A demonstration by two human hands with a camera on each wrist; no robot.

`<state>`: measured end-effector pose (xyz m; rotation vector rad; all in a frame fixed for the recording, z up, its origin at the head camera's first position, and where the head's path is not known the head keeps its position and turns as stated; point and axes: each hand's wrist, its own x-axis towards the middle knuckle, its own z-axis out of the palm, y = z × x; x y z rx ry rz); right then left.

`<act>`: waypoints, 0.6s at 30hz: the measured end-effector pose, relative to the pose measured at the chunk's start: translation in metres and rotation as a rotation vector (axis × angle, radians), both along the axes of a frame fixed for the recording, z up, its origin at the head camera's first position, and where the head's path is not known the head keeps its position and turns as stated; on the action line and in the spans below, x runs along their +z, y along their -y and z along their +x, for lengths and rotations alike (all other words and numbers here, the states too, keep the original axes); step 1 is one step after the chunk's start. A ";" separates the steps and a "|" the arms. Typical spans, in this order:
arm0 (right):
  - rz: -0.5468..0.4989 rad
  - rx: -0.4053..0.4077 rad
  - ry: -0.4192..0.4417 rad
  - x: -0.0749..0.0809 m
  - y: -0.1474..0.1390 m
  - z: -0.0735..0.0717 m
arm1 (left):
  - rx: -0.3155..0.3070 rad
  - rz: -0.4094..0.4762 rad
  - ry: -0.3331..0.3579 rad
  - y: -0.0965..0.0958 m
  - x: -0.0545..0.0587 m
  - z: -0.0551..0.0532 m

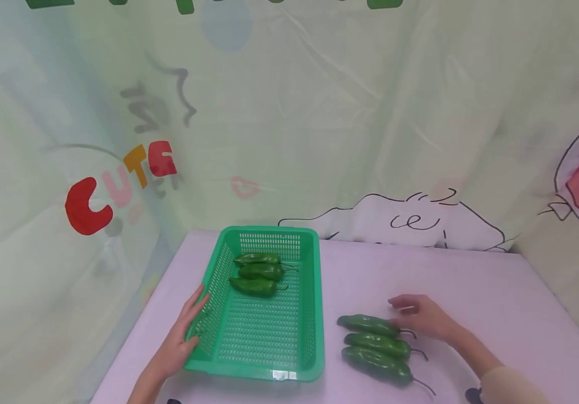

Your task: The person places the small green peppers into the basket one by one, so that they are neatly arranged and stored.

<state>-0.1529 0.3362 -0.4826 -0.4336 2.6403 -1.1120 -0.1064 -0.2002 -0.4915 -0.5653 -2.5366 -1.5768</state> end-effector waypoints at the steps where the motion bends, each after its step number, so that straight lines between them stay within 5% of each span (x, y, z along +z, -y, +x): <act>1: 0.003 0.006 -0.003 -0.001 0.001 0.000 | -0.001 -0.001 -0.002 0.000 0.000 0.000; 18: -0.122 0.090 0.083 -0.004 0.005 -0.001 | -0.004 0.001 -0.005 0.001 0.000 0.000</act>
